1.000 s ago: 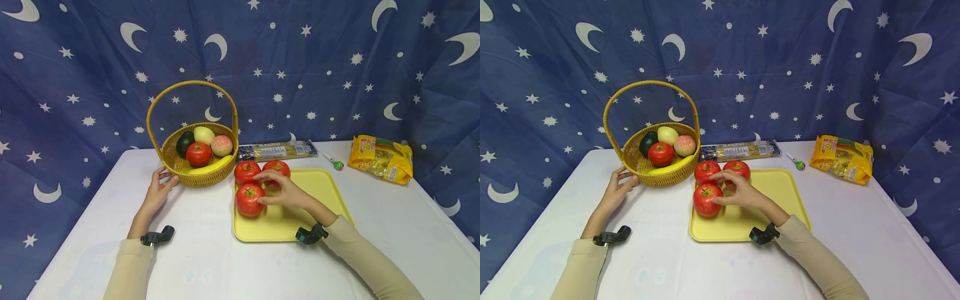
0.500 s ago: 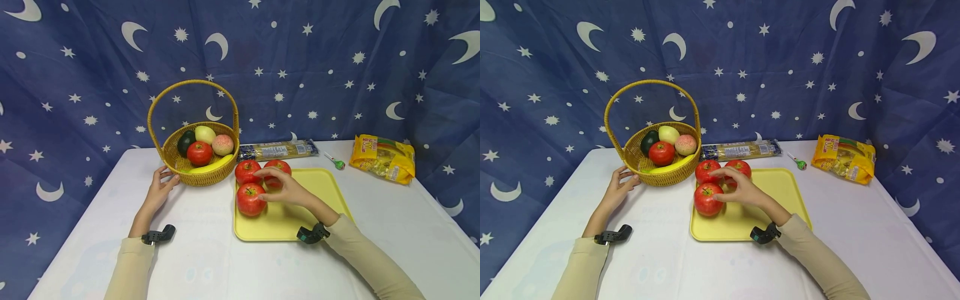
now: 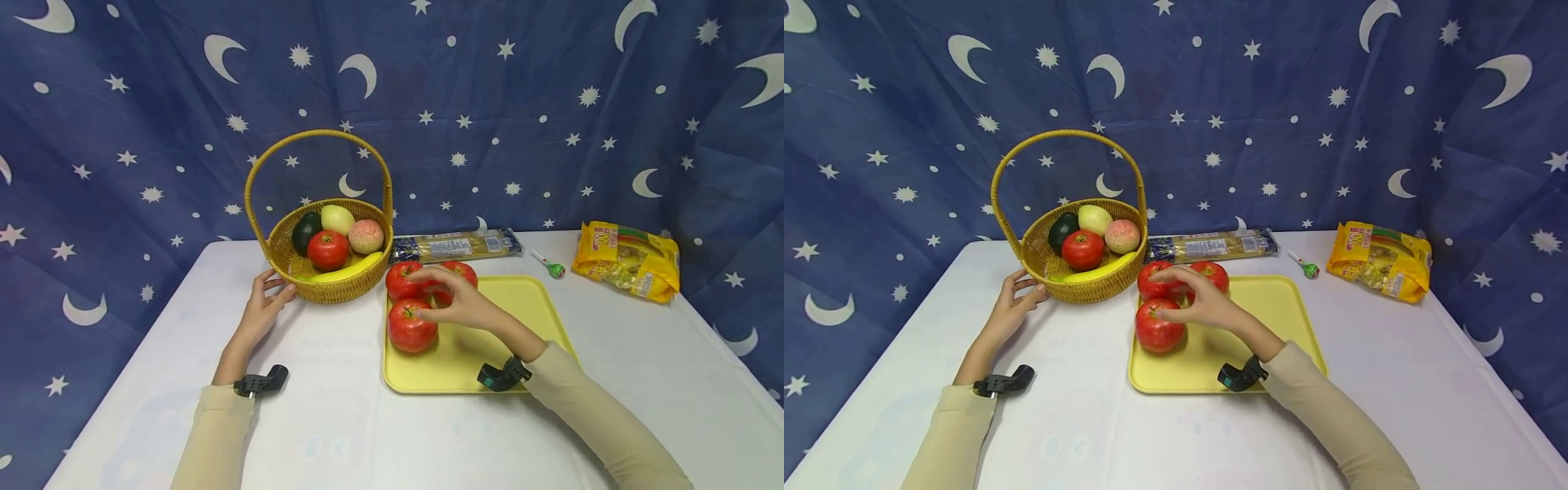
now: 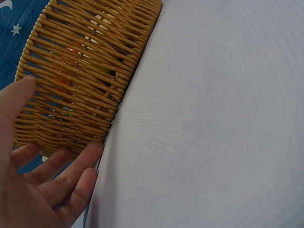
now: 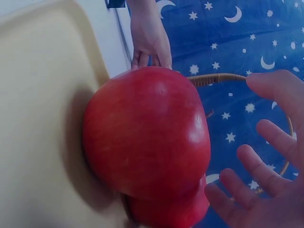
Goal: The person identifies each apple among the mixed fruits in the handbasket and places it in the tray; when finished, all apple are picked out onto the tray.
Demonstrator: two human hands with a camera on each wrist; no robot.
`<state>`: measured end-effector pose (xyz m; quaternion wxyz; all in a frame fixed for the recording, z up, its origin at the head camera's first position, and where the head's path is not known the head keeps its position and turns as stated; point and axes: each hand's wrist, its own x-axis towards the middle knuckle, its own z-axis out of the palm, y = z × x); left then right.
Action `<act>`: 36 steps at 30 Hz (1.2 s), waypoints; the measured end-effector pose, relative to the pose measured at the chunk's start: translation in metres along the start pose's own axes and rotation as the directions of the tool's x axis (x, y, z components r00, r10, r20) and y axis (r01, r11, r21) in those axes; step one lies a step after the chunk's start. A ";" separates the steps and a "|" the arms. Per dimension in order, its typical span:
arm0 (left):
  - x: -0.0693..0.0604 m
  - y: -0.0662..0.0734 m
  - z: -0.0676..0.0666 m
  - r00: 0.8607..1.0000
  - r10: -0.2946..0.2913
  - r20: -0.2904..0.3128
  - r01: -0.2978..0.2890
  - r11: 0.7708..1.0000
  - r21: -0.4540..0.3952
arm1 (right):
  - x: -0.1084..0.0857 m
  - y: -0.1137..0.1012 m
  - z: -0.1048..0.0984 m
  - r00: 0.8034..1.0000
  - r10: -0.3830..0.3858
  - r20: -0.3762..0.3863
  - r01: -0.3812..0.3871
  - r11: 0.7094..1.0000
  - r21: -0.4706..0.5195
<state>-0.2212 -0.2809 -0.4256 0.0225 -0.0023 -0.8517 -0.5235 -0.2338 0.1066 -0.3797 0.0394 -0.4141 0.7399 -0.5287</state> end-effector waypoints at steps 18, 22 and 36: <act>-0.014 0.026 0.000 1.000 -0.024 0.012 0.024 0.999 -0.024 | 0.035 -0.019 0.014 0.997 0.036 0.062 -0.037 0.999 0.024; -0.021 0.040 0.001 1.000 -0.020 0.018 0.020 0.999 -0.032 | 0.043 -0.022 0.018 0.997 0.030 0.069 -0.032 0.999 0.031; -0.021 0.040 0.001 1.000 -0.006 0.020 0.007 0.999 -0.037 | 0.067 -0.020 0.028 0.996 0.016 0.091 -0.023 0.997 0.073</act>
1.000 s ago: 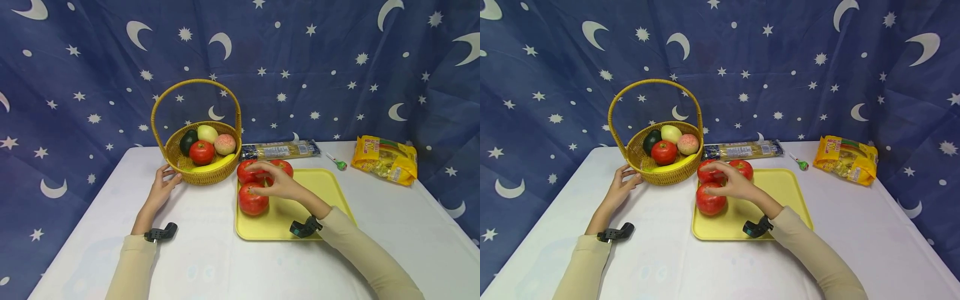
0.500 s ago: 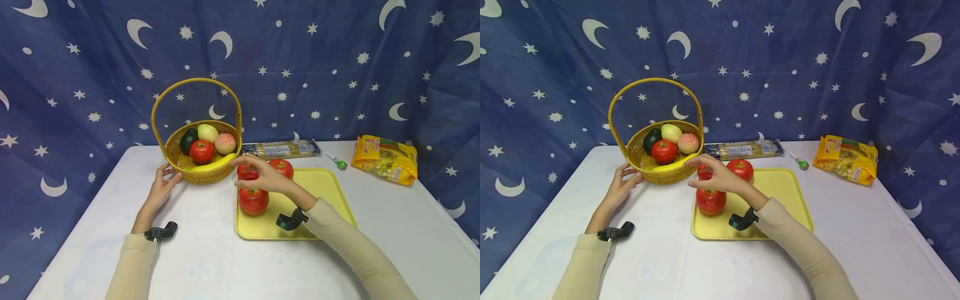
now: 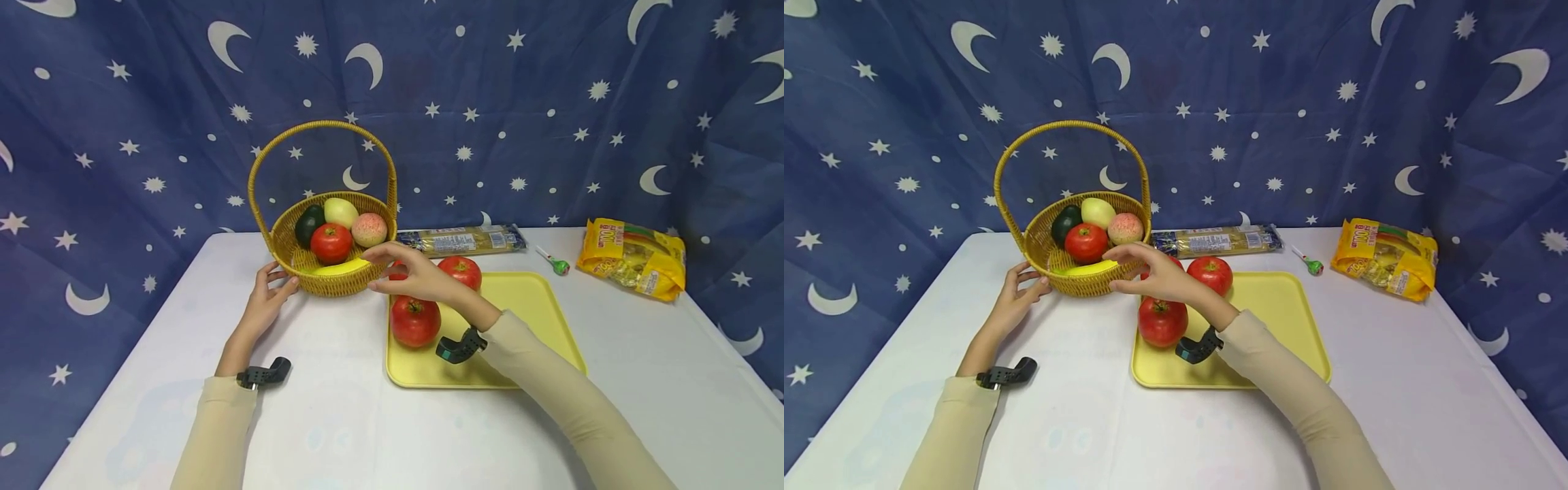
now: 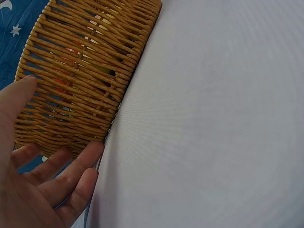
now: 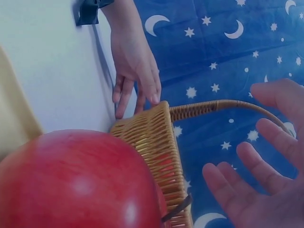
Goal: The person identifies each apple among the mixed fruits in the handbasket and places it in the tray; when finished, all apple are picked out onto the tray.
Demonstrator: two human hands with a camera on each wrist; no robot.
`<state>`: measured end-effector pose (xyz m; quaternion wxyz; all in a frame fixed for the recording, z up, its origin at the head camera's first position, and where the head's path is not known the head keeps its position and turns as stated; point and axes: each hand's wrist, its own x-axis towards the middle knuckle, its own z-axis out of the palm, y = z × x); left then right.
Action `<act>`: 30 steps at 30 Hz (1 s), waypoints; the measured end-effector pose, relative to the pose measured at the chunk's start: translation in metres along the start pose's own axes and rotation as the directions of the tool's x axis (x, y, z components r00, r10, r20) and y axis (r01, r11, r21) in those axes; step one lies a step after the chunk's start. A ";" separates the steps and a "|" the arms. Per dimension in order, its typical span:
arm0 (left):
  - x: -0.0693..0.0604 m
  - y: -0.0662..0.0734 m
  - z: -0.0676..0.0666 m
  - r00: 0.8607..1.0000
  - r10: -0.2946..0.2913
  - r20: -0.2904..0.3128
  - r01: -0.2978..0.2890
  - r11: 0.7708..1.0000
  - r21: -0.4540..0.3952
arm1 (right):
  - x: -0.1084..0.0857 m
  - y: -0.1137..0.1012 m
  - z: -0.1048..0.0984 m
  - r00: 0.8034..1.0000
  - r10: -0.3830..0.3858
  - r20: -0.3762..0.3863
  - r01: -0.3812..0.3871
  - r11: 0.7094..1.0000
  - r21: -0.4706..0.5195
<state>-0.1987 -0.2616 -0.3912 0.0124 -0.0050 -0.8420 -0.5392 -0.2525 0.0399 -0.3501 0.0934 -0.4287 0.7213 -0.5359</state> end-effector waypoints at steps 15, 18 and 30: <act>0.001 0.000 0.001 1.000 0.004 -0.002 -0.004 1.000 0.010 | 0.031 -0.005 0.007 0.999 0.028 0.041 -0.029 0.999 0.041; 0.003 -0.003 0.002 1.000 0.002 -0.003 -0.002 1.000 -0.003 | 0.039 -0.004 0.006 0.996 0.067 0.061 -0.069 0.997 0.035; 0.022 -0.041 0.000 1.000 0.000 -0.026 0.000 1.000 -0.027 | 0.066 0.007 -0.002 0.988 0.126 0.094 -0.125 0.992 -0.012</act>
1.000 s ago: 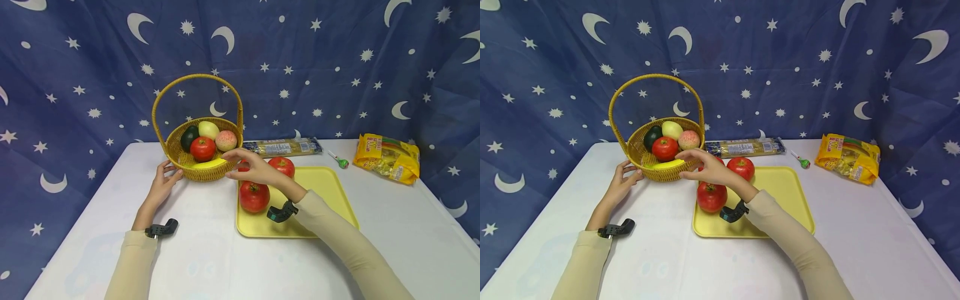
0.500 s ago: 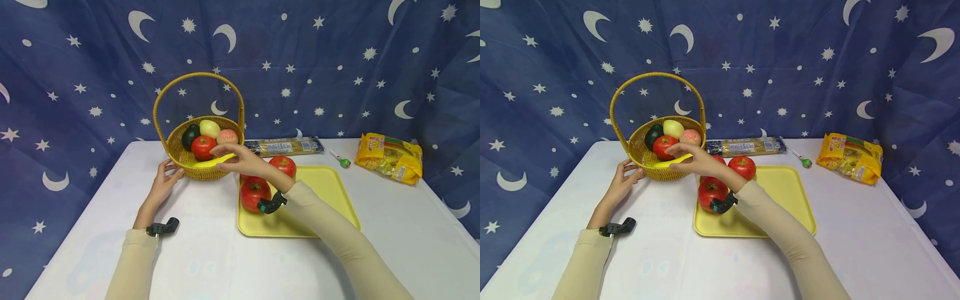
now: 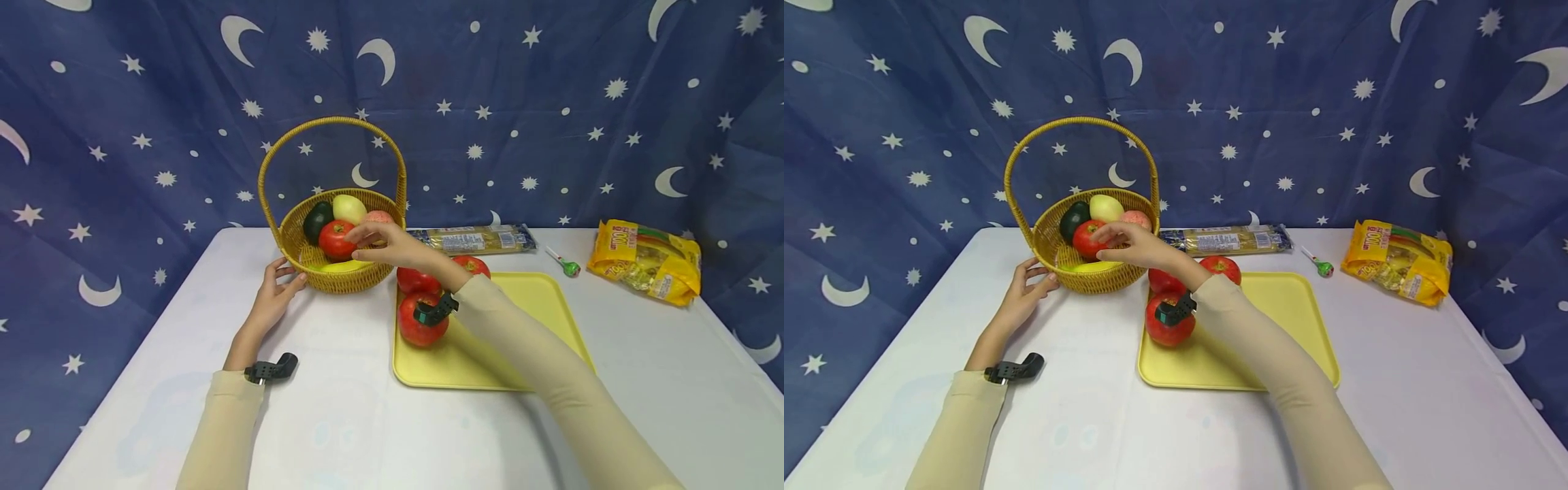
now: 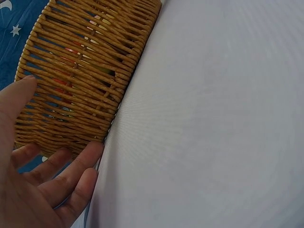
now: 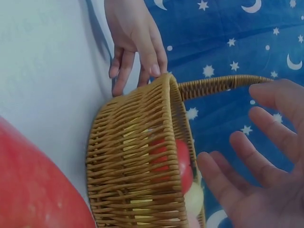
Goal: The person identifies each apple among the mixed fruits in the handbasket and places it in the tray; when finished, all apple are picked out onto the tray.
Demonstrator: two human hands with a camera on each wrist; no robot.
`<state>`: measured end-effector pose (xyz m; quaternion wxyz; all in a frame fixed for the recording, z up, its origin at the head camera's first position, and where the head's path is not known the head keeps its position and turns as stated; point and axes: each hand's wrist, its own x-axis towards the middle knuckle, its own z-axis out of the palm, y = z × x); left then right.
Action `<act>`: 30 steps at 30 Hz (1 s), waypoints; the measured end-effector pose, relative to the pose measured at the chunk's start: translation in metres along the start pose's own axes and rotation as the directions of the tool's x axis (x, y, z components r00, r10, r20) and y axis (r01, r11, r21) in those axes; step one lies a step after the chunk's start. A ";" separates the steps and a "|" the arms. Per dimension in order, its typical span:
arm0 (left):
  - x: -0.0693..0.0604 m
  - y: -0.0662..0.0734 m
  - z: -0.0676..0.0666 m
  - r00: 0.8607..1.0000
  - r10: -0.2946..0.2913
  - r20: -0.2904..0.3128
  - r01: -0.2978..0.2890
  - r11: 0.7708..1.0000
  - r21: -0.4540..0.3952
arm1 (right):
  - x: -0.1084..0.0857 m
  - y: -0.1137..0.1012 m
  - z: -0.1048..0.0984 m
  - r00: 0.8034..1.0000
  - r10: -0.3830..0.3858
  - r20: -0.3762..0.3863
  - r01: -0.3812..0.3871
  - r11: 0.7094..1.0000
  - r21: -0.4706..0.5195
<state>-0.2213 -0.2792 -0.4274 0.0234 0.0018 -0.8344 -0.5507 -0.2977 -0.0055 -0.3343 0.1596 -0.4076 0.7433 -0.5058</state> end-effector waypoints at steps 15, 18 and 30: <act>-0.018 0.037 0.001 1.000 -0.017 0.022 0.016 1.000 0.008 | 0.023 0.015 -0.006 0.997 0.066 0.040 -0.064 0.997 -0.036; -0.013 0.028 0.001 1.000 -0.012 0.014 0.012 1.000 -0.006 | 0.030 0.017 -0.009 0.999 0.046 0.028 -0.045 0.998 -0.053; -0.001 0.000 -0.001 1.000 -0.023 0.002 0.023 0.999 -0.022 | 0.047 0.021 -0.011 0.977 0.211 0.005 -0.211 0.977 0.017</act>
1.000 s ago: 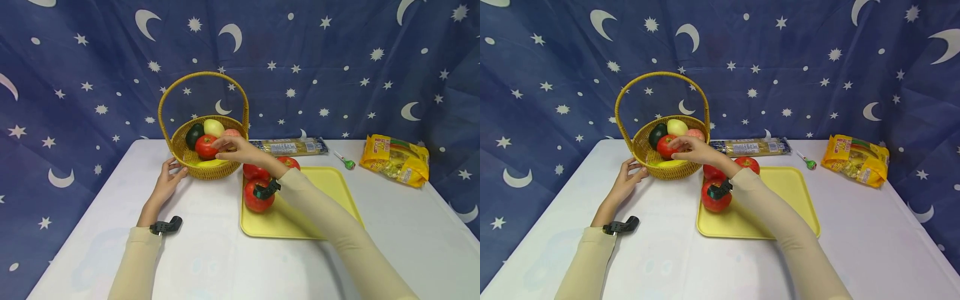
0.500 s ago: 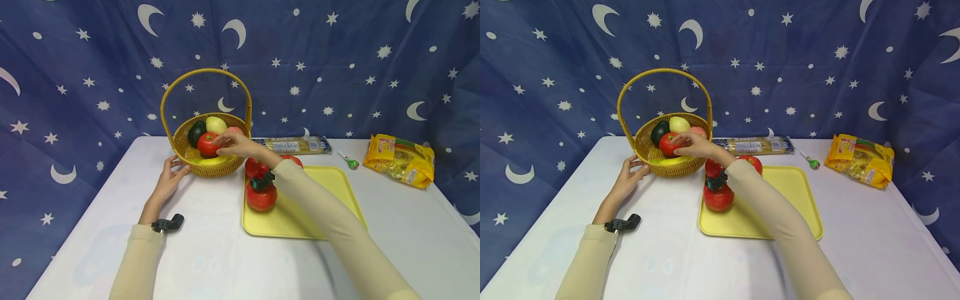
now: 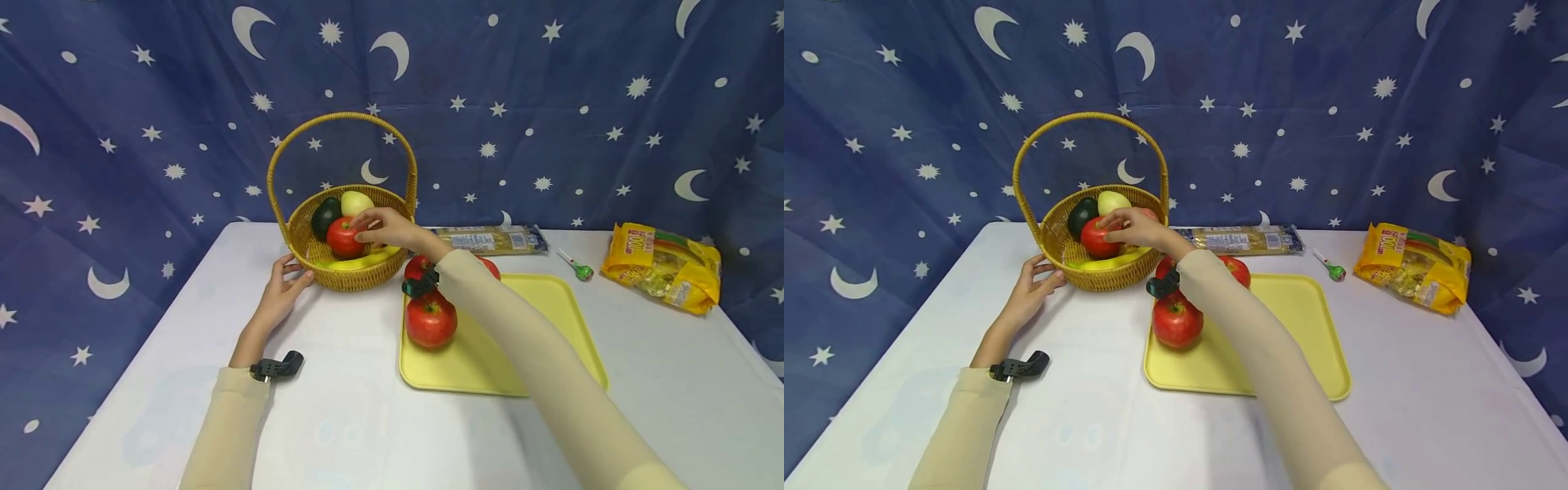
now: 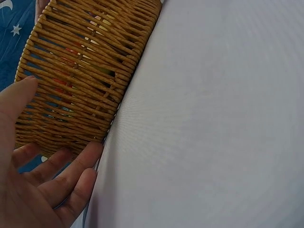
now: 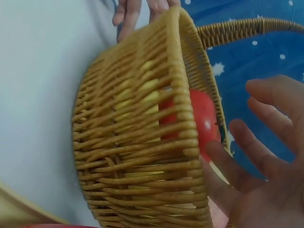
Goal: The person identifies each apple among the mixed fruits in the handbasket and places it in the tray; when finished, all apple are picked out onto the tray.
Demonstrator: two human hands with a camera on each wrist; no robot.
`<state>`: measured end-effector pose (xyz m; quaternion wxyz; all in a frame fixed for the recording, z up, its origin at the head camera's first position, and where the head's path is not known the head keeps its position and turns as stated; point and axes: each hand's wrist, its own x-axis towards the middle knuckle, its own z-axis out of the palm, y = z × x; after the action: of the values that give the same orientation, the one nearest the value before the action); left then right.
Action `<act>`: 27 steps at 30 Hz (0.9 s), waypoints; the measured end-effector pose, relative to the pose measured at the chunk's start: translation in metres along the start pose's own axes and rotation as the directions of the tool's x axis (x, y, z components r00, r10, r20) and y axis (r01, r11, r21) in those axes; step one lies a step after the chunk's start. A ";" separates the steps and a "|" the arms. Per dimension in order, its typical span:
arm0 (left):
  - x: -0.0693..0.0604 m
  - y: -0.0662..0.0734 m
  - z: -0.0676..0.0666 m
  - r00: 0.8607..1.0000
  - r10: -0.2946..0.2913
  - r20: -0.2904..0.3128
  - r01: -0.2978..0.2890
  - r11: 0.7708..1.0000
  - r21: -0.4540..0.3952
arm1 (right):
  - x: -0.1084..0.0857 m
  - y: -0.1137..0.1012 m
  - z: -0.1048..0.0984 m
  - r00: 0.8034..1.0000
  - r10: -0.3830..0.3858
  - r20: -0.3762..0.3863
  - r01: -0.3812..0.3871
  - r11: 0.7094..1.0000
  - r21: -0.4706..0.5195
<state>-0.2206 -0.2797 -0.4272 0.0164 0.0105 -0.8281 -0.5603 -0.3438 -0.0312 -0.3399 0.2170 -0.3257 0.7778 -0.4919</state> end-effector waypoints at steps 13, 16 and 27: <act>-0.006 -0.007 0.000 1.000 0.017 -0.023 -0.016 0.999 0.031 | 0.016 0.018 0.005 0.996 0.050 -0.076 -0.045 0.997 0.064; -0.004 -0.007 0.000 1.000 0.017 -0.025 -0.016 0.999 0.037 | 0.020 0.019 0.005 0.995 0.037 -0.093 -0.033 0.998 0.046; 0.001 -0.002 -0.001 1.000 0.020 -0.009 -0.020 0.999 0.030 | 0.030 0.022 0.006 0.996 0.002 -0.088 -0.005 1.000 -0.031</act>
<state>-0.2212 -0.2812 -0.4291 0.0256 0.0051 -0.8363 -0.5476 -0.3675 -0.0499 -0.3632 0.1782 -0.3056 0.7946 -0.4934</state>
